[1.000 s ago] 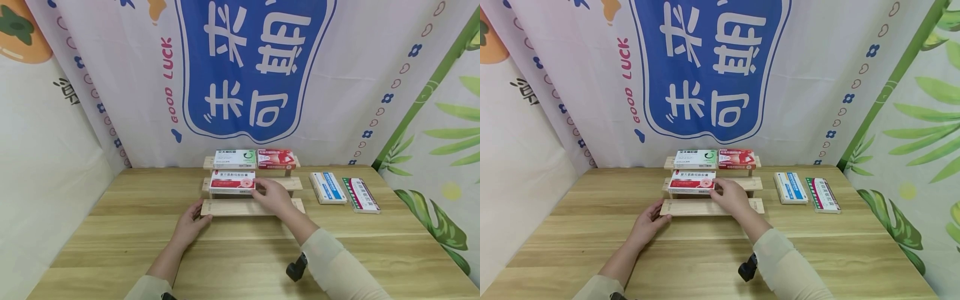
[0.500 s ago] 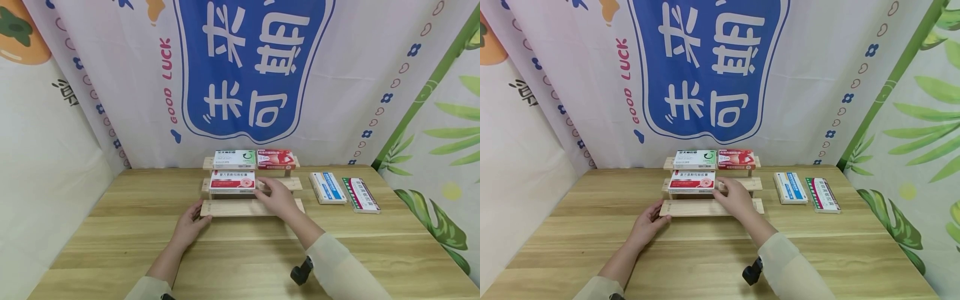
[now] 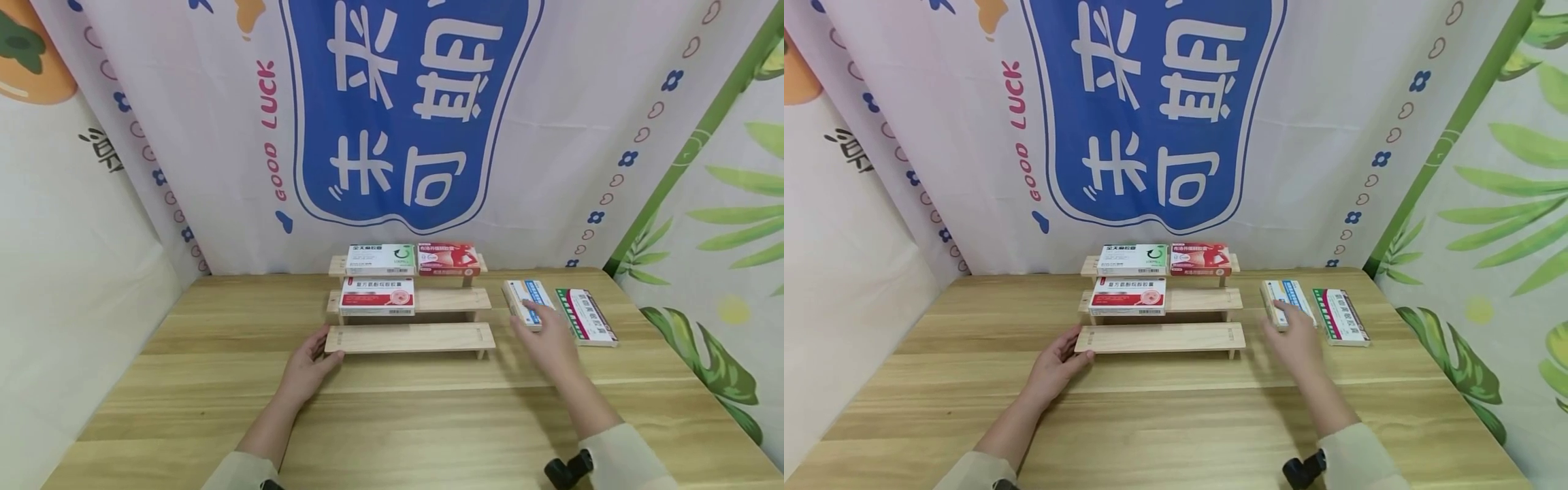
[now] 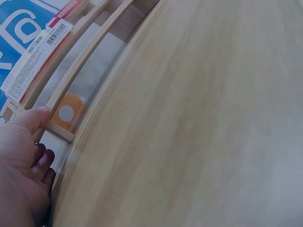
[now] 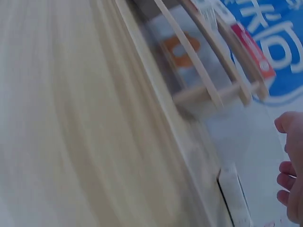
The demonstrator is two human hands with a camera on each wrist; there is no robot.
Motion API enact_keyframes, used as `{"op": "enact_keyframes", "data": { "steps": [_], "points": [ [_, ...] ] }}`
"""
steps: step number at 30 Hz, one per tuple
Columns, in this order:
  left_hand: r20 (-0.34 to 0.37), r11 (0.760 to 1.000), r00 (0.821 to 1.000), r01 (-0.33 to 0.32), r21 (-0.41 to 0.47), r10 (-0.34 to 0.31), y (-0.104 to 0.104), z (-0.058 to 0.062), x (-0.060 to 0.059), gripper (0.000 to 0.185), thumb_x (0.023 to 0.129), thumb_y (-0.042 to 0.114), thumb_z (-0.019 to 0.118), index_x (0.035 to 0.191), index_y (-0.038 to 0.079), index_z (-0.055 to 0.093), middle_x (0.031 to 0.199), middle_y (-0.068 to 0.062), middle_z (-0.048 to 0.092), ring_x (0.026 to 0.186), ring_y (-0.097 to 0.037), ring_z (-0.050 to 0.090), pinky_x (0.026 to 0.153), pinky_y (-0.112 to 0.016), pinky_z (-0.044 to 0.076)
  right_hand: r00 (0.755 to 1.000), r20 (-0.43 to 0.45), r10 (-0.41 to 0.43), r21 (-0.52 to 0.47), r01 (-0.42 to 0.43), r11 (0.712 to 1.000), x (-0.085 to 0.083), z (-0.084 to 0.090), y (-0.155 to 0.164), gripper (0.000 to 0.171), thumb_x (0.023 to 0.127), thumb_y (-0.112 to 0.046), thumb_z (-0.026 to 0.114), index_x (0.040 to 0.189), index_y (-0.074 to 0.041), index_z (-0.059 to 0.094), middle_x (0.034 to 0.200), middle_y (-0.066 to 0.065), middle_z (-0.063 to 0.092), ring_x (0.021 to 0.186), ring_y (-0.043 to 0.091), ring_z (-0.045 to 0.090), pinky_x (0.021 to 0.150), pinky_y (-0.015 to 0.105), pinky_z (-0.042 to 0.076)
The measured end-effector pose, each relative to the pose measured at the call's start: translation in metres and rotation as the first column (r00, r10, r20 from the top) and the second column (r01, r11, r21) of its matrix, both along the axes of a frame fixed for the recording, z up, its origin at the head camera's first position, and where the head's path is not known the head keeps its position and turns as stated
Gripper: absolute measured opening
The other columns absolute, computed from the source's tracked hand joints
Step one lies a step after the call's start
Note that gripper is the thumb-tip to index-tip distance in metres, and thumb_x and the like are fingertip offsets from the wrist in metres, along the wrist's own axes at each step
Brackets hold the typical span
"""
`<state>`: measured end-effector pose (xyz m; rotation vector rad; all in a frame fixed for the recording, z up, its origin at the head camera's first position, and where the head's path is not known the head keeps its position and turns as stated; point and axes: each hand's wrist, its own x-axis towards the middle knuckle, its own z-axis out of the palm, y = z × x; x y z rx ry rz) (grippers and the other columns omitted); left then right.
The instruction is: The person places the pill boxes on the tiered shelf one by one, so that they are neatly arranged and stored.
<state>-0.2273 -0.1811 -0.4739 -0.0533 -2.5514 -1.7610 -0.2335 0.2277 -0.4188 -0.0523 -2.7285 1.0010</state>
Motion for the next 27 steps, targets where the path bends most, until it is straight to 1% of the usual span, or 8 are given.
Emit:
{"op": "enact_keyframes", "data": {
  "steps": [2,5,9,13,15,18,23,27],
  "points": [
    [0.007,1.0,1.0,-0.001,-0.003,0.001,0.0,0.0,0.001,0.072,0.074,0.035,0.065,0.132,0.008,0.032,0.137,-0.009,0.036,0.125,-0.023,0.036,0.106,-0.039,0.028,0.996,0.007,-0.084,0.021,0.084,0.996,0.002,-0.006,0.02,0.064,0.081,-0.057,0.043,0.128,-0.012,0.041,0.133,0.018,0.038,0.121,0.039,0.032,0.097,0.056,0.027],
    [0.011,1.0,1.0,0.001,-0.002,-0.001,-0.001,0.001,0.001,0.073,0.074,0.035,0.065,0.132,0.008,0.031,0.137,-0.009,0.036,0.125,-0.023,0.036,0.106,-0.039,0.028,0.979,0.05,-0.197,0.021,0.196,0.98,0.007,-0.012,0.043,0.064,0.082,-0.053,0.044,0.129,-0.009,0.039,0.133,0.023,0.035,0.12,0.043,0.03,0.096,0.057,0.027],
    [0.012,1.0,1.0,0.0,-0.001,0.001,-0.001,0.001,0.002,0.073,0.074,0.036,0.065,0.132,0.008,0.031,0.137,-0.009,0.036,0.125,-0.024,0.036,0.106,-0.039,0.028,0.937,0.121,-0.329,0.011,0.33,0.944,0.011,-0.021,0.064,0.072,0.081,-0.056,0.043,0.131,-0.006,0.033,0.134,0.026,0.027,0.119,0.046,0.026,0.095,0.058,0.026],
    [0.02,1.0,1.0,-0.001,-0.009,0.001,0.0,0.002,0.002,0.074,0.074,0.038,0.065,0.133,0.009,0.031,0.137,-0.008,0.036,0.125,-0.023,0.036,0.106,-0.039,0.028,0.896,0.181,-0.405,-0.015,0.415,0.91,0.012,-0.029,0.076,0.082,0.078,-0.059,0.045,0.135,-0.003,0.025,0.138,0.028,0.017,0.121,0.046,0.021,0.097,0.058,0.024],
    [0.019,1.0,1.0,0.003,-0.007,-0.002,-0.001,0.003,0.002,0.073,0.074,0.038,0.065,0.133,0.009,0.031,0.137,-0.008,0.036,0.125,-0.023,0.035,0.106,-0.039,0.028,0.879,0.192,-0.436,-0.02,0.447,0.894,0.012,-0.032,0.08,0.085,0.077,-0.06,0.046,0.136,-0.002,0.022,0.138,0.028,0.015,0.122,0.046,0.019,0.098,0.057,0.023],
    [0.017,1.0,1.0,0.007,-0.002,-0.007,0.0,0.003,0.002,0.073,0.075,0.036,0.064,0.133,0.009,0.031,0.137,-0.008,0.036,0.125,-0.023,0.035,0.106,-0.039,0.028,0.863,0.211,-0.459,-0.019,0.473,0.881,0.011,-0.037,0.085,0.091,0.075,-0.062,0.047,0.135,0.0,0.02,0.138,0.029,0.013,0.122,0.046,0.017,0.098,0.057,0.022],
    [0.022,1.0,1.0,0.005,0.001,-0.005,-0.001,0.004,0.002,0.073,0.074,0.037,0.065,0.133,0.01,0.031,0.137,-0.008,0.036,0.125,-0.022,0.035,0.106,-0.038,0.028,0.846,0.26,-0.466,-0.003,0.483,0.876,0.009,-0.042,0.089,0.095,0.074,-0.063,0.047,0.135,0.004,0.017,0.138,0.031,0.008,0.123,0.048,0.014,0.099,0.058,0.021],
    [0.026,1.0,1.0,0.002,-0.001,-0.002,-0.001,0.003,0.002,0.075,0.073,0.04,0.065,0.133,0.011,0.031,0.137,-0.007,0.036,0.125,-0.022,0.035,0.106,-0.038,0.028,0.836,0.281,-0.472,0.014,0.488,0.873,0.006,-0.044,0.091,0.097,0.073,-0.064,0.047,0.136,0.003,0.015,0.138,0.032,0.008,0.123,0.048,0.014,0.099,0.058,0.02]
  ]
}}
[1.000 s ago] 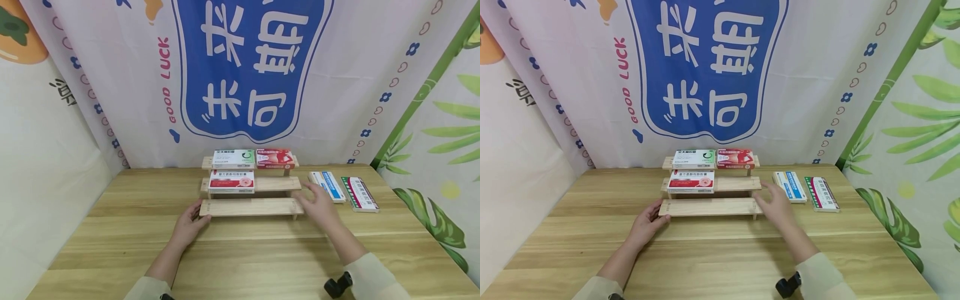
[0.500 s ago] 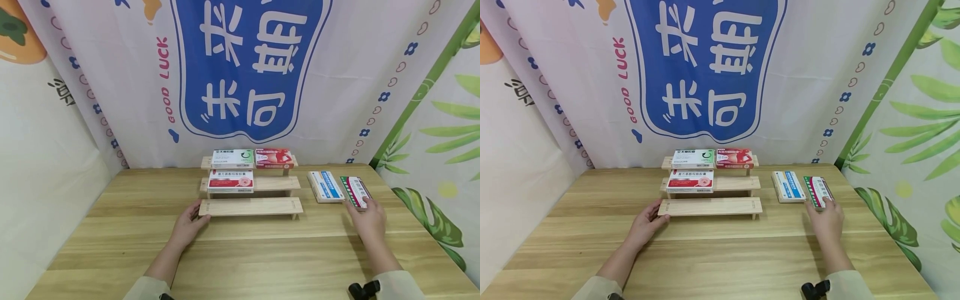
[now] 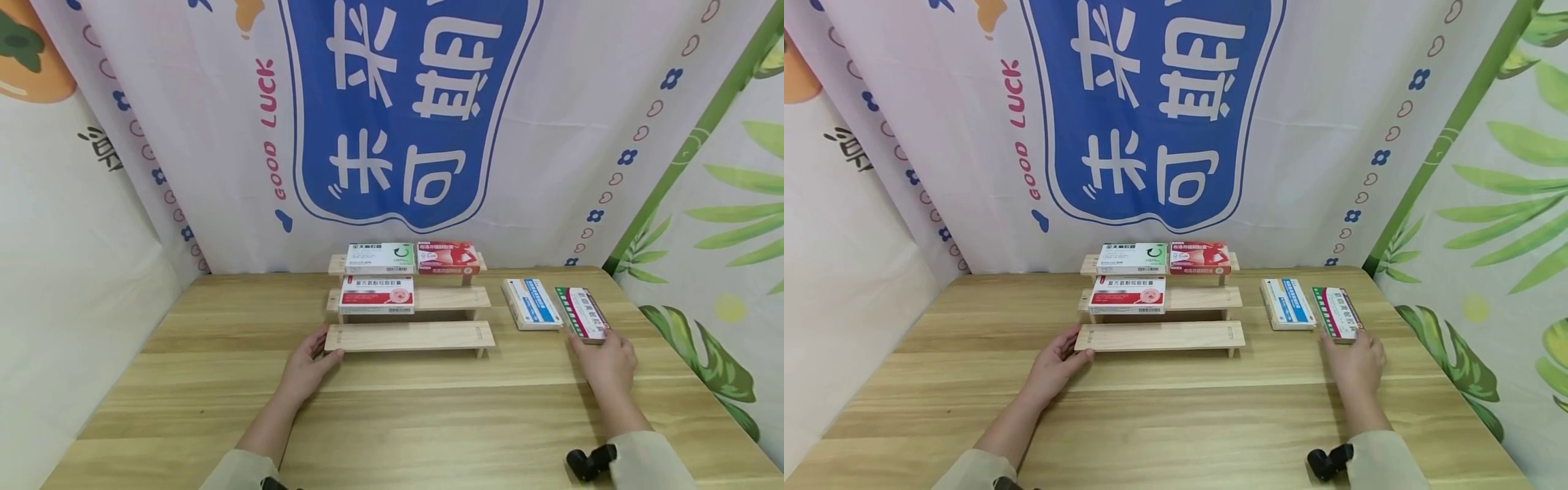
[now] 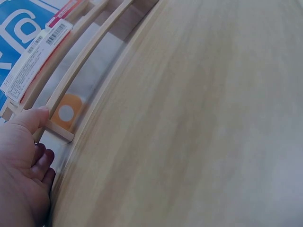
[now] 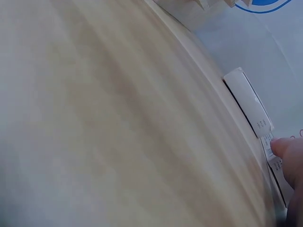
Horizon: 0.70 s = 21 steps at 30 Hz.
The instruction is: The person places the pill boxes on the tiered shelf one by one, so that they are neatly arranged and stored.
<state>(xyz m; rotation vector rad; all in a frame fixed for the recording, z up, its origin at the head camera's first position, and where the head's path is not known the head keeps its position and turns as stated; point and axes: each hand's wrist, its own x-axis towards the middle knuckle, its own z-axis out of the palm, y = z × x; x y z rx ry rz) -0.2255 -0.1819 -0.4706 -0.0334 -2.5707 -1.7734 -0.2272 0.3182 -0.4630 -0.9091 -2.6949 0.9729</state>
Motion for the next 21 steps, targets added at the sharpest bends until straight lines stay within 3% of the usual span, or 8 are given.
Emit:
{"op": "enact_keyframes", "data": {
  "steps": [8,15,21],
  "points": [
    [-0.007,1.0,1.0,-0.007,-0.002,0.007,0.001,0.0,0.0,0.073,0.074,0.035,0.066,0.132,0.007,0.032,0.135,-0.009,0.039,0.124,-0.024,0.037,0.105,-0.039,0.029,1.0,0.015,-0.013,0.025,0.013,1.0,-0.006,-0.003,0.004,0.097,0.074,-0.064,0.046,0.137,0.0,0.012,0.136,0.032,0.016,0.121,0.048,0.019,0.098,0.057,0.022],
    [-0.009,1.0,1.0,-0.009,0.003,0.009,0.001,-0.001,-0.001,0.073,0.073,0.035,0.066,0.132,0.007,0.033,0.135,-0.01,0.039,0.124,-0.025,0.037,0.105,-0.04,0.029,0.997,-0.069,-0.016,0.017,0.017,1.0,-0.002,-0.002,0.011,0.087,0.077,-0.057,0.048,0.136,0.0,0.019,0.133,0.032,0.025,0.117,0.047,0.027,0.097,0.056,0.025],
    [-0.006,1.0,1.0,-0.006,-0.001,0.006,0.0,-0.001,0.0,0.072,0.074,0.034,0.066,0.132,0.008,0.032,0.135,-0.009,0.039,0.124,-0.024,0.037,0.105,-0.039,0.029,0.993,-0.108,-0.043,-0.045,0.038,0.998,0.005,0.004,0.018,0.084,0.077,-0.056,0.048,0.135,-0.002,0.023,0.134,0.03,0.026,0.12,0.045,0.026,0.099,0.053,0.024]
  ]
}}
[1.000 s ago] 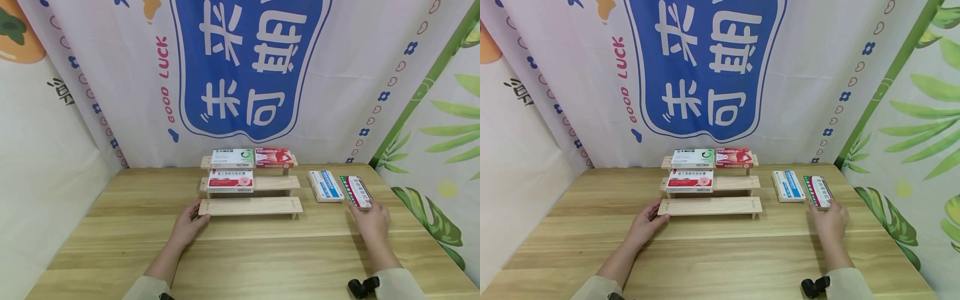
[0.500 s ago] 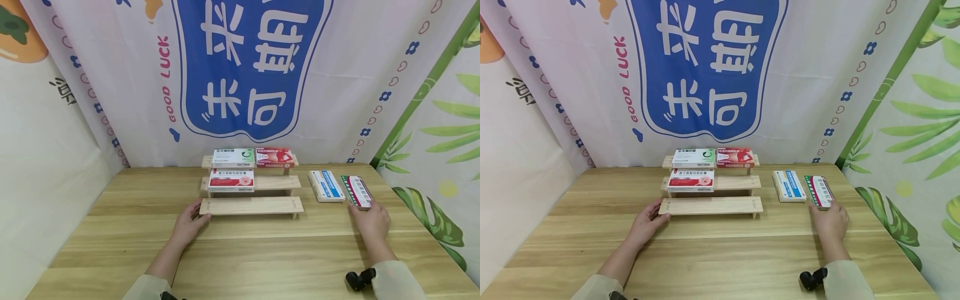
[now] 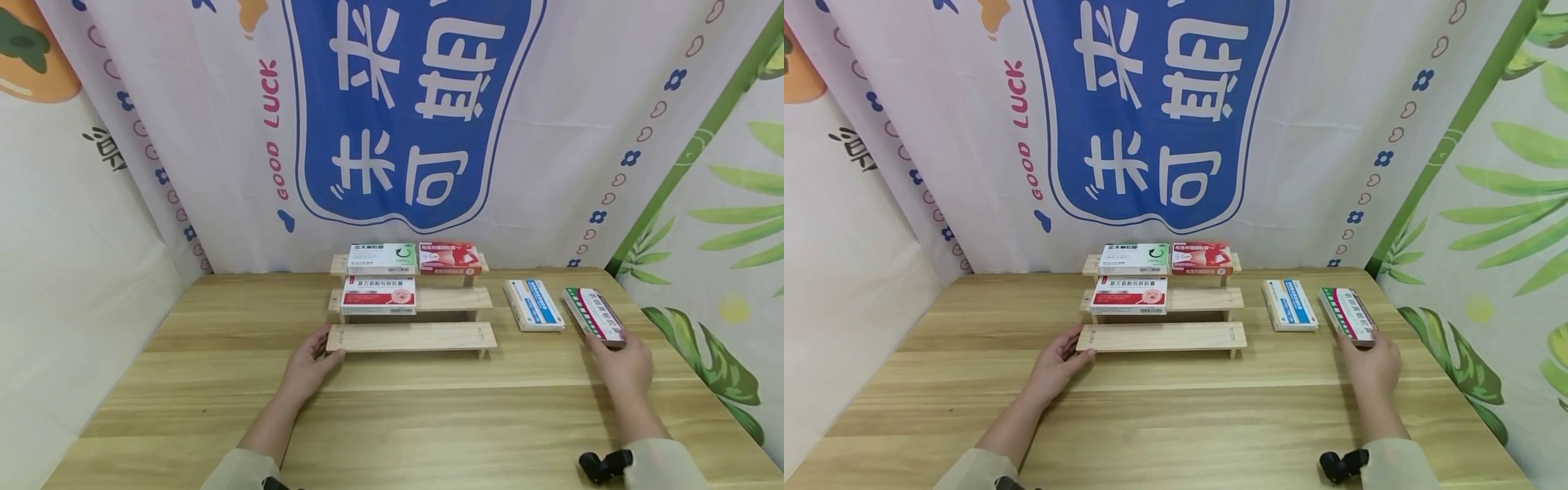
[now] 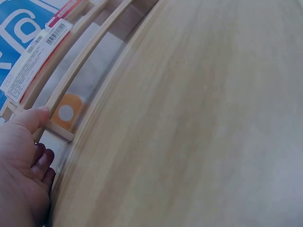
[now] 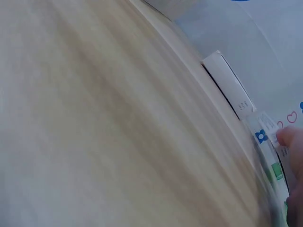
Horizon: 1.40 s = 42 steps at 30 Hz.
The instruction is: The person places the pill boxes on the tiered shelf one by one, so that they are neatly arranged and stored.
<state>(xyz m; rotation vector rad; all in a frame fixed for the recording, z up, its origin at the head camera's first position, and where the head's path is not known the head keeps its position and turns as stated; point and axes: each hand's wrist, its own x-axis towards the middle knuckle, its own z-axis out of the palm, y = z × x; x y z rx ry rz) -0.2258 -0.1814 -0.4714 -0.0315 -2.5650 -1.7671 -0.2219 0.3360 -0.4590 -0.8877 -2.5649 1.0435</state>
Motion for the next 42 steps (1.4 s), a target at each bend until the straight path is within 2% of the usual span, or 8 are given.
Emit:
{"op": "enact_keyframes", "data": {
  "steps": [8,14,19,24,27,30,34,42],
  "points": [
    [-0.003,1.0,1.0,0.006,-0.003,-0.006,0.0,0.0,0.001,0.073,0.074,0.036,0.065,0.133,0.009,0.031,0.136,-0.008,0.037,0.125,-0.024,0.036,0.106,-0.039,0.028,0.996,-0.046,0.073,-0.06,-0.076,0.995,0.008,0.013,0.005,0.087,0.073,-0.061,0.05,0.137,-0.01,0.023,0.14,0.021,0.023,0.123,0.043,0.028,0.098,0.053,0.028],
    [0.001,1.0,1.0,-0.005,-0.009,0.005,0.001,0.0,0.0,0.072,0.074,0.035,0.065,0.132,0.009,0.032,0.135,-0.009,0.039,0.124,-0.024,0.037,0.105,-0.039,0.028,0.965,-0.118,0.233,-0.085,-0.243,0.966,0.014,0.029,0.003,0.081,0.073,-0.057,0.055,0.136,-0.015,0.026,0.141,0.016,0.023,0.122,0.041,0.032,0.098,0.051,0.032],
    [-0.002,1.0,1.0,-0.008,-0.004,0.008,0.0,0.0,0.0,0.072,0.074,0.035,0.066,0.131,0.009,0.033,0.133,-0.01,0.041,0.124,-0.024,0.038,0.105,-0.039,0.029,0.911,-0.16,0.38,-0.048,-0.391,0.919,0.018,0.042,-0.008,0.071,0.076,-0.047,0.059,0.133,-0.014,0.033,0.139,0.016,0.029,0.123,0.034,0.035,0.095,0.029,0.039],
    [0.0,1.0,1.0,-0.001,-0.007,0.001,0.0,0.0,0.0,0.073,0.074,0.036,0.066,0.132,0.009,0.032,0.134,-0.009,0.04,0.124,-0.023,0.037,0.105,-0.039,0.029,0.822,-0.179,0.54,0.012,-0.547,0.837,0.021,0.049,-0.022,0.064,0.078,-0.039,0.06,0.13,-0.01,0.038,0.136,0.018,0.034,0.121,0.033,0.038,0.082,0.003,0.04],
    [0.002,1.0,1.0,0.003,-0.008,-0.003,0.0,0.001,0.001,0.073,0.074,0.037,0.065,0.132,0.01,0.032,0.135,-0.008,0.039,0.124,-0.023,0.037,0.105,-0.039,0.028,0.775,-0.166,0.61,0.034,-0.613,0.789,0.02,0.052,-0.029,0.063,0.077,-0.039,0.06,0.129,-0.01,0.039,0.136,0.017,0.034,0.12,0.03,0.04,0.08,-0.001,0.038],
    [0.002,1.0,1.0,0.005,-0.003,-0.005,0.0,0.001,0.001,0.073,0.073,0.038,0.065,0.132,0.01,0.032,0.135,-0.008,0.039,0.124,-0.023,0.036,0.105,-0.04,0.028,0.748,-0.144,0.647,0.016,-0.652,0.758,0.019,0.055,-0.037,0.064,0.076,-0.041,0.061,0.129,-0.014,0.039,0.137,0.012,0.034,0.12,0.027,0.04,0.082,-0.001,0.037],
    [0.001,1.0,1.0,0.004,0.003,-0.004,0.0,0.001,0.001,0.072,0.074,0.038,0.065,0.132,0.011,0.032,0.135,-0.008,0.039,0.124,-0.023,0.036,0.105,-0.04,0.028,0.719,-0.113,0.686,-0.021,-0.692,0.722,0.016,0.058,-0.046,0.067,0.072,-0.046,0.063,0.129,-0.018,0.039,0.139,0.007,0.033,0.121,0.028,0.039,0.088,0.011,0.042],
    [-0.012,1.0,1.0,0.007,0.005,-0.007,0.0,0.0,0.001,0.07,0.074,0.035,0.065,0.132,0.011,0.033,0.134,-0.008,0.04,0.124,-0.023,0.037,0.105,-0.039,0.029,0.642,-0.096,0.761,-0.026,-0.766,0.643,-0.002,0.058,-0.065,0.067,0.069,-0.047,0.065,0.128,-0.024,0.041,0.139,0.004,0.032,0.123,0.028,0.037,0.098,0.033,0.037]
  ]
}}
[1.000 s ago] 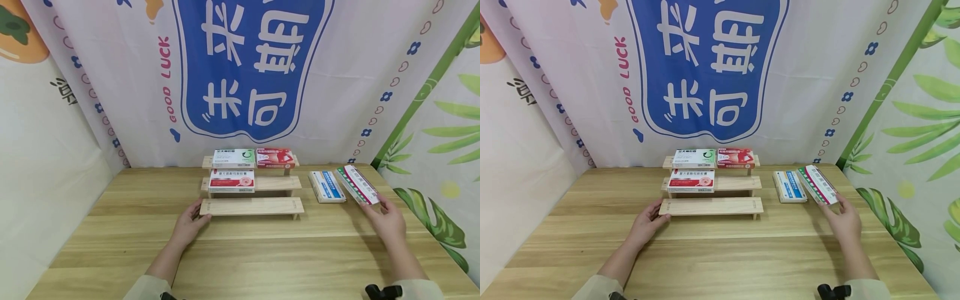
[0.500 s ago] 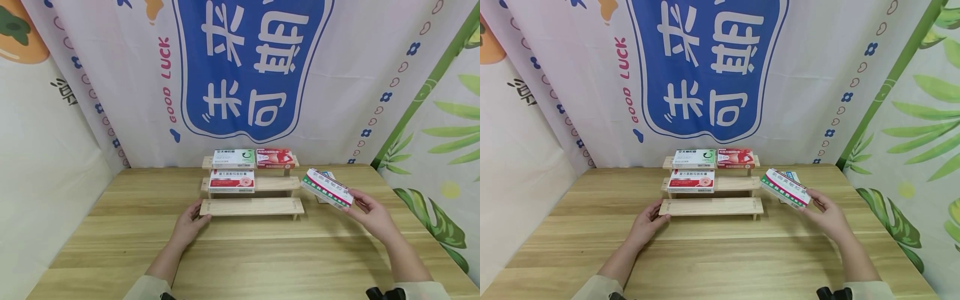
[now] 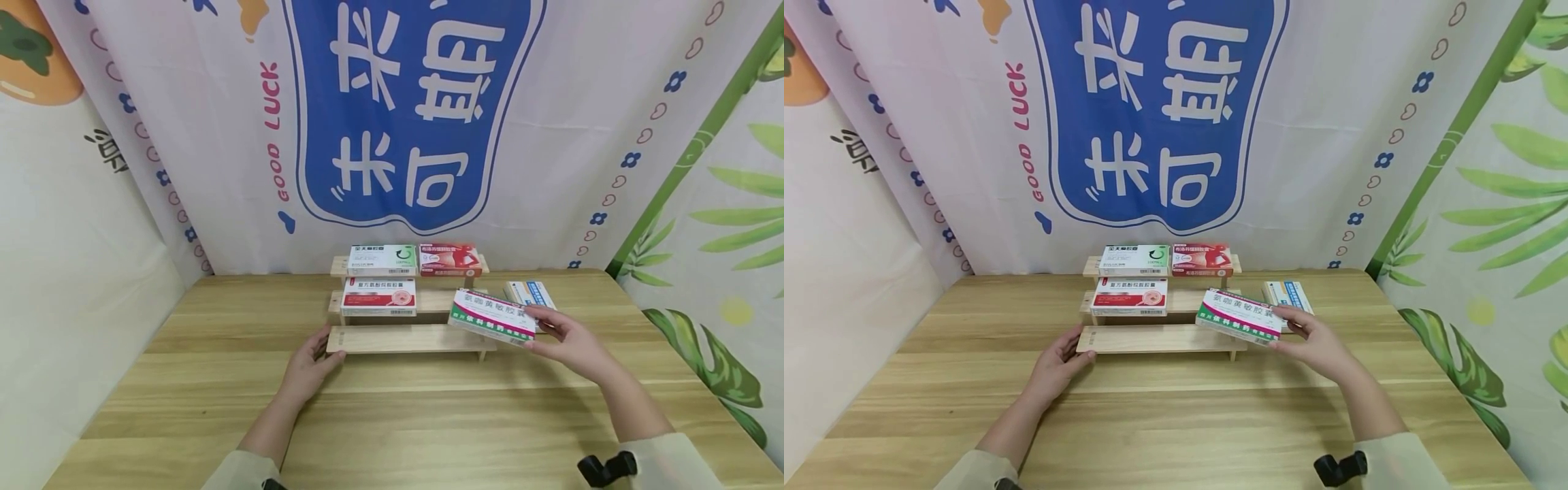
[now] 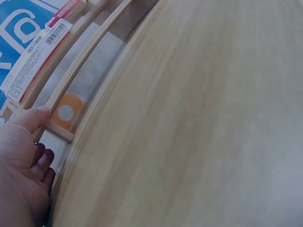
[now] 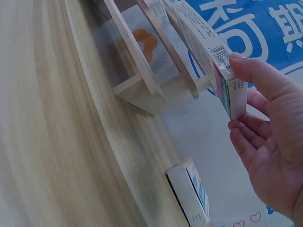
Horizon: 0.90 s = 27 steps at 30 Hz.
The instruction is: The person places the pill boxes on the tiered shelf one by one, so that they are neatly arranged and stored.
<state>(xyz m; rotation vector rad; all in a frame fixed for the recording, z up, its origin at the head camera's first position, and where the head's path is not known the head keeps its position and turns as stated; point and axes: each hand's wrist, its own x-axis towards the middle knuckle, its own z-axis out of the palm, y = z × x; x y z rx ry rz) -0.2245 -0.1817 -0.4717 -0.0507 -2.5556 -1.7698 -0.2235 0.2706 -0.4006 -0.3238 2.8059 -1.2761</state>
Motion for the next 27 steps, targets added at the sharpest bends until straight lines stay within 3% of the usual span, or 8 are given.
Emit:
{"op": "enact_keyframes", "data": {
  "steps": [3,10,15,27],
  "points": [
    [-0.004,1.0,1.0,0.003,0.006,-0.003,0.0,-0.001,0.0,0.07,0.074,0.035,0.065,0.132,0.011,0.033,0.134,-0.008,0.04,0.124,-0.023,0.037,0.105,-0.039,0.029,0.999,0.012,0.032,-0.013,-0.032,0.999,-0.006,0.001,-0.009,0.066,0.069,-0.046,0.066,0.126,-0.026,0.042,0.14,0.004,0.03,0.123,0.029,0.037,0.099,0.04,0.035],
    [0.0,1.0,1.0,0.003,0.009,-0.003,0.0,0.0,0.001,0.07,0.074,0.036,0.065,0.132,0.011,0.033,0.134,-0.008,0.041,0.124,-0.023,0.037,0.105,-0.039,0.029,0.997,0.05,0.054,-0.01,-0.054,0.998,-0.02,0.003,-0.028,0.066,0.066,-0.05,0.067,0.124,-0.031,0.043,0.143,0.002,0.025,0.125,0.028,0.036,0.099,0.04,0.035],
    [0.002,1.0,1.0,0.001,0.004,-0.001,0.0,0.001,0.001,0.071,0.074,0.037,0.065,0.132,0.01,0.033,0.134,-0.008,0.04,0.124,-0.023,0.037,0.105,-0.039,0.029,0.996,0.055,0.068,-0.008,-0.067,0.998,-0.029,0.001,-0.039,0.069,0.065,-0.05,0.067,0.125,-0.028,0.043,0.144,0.003,0.023,0.126,0.029,0.033,0.101,0.042,0.033],
    [0.017,1.0,1.0,-0.003,-0.001,0.003,0.0,0.002,0.001,0.071,0.074,0.036,0.065,0.132,0.011,0.033,0.135,-0.007,0.039,0.125,-0.023,0.036,0.105,-0.04,0.028,0.995,0.094,0.035,-0.045,-0.031,0.998,-0.042,-0.002,-0.046,0.077,0.066,-0.051,0.066,0.131,-0.022,0.036,0.142,0.002,0.028,0.124,0.024,0.038,0.099,0.035,0.037]
  ]
}}
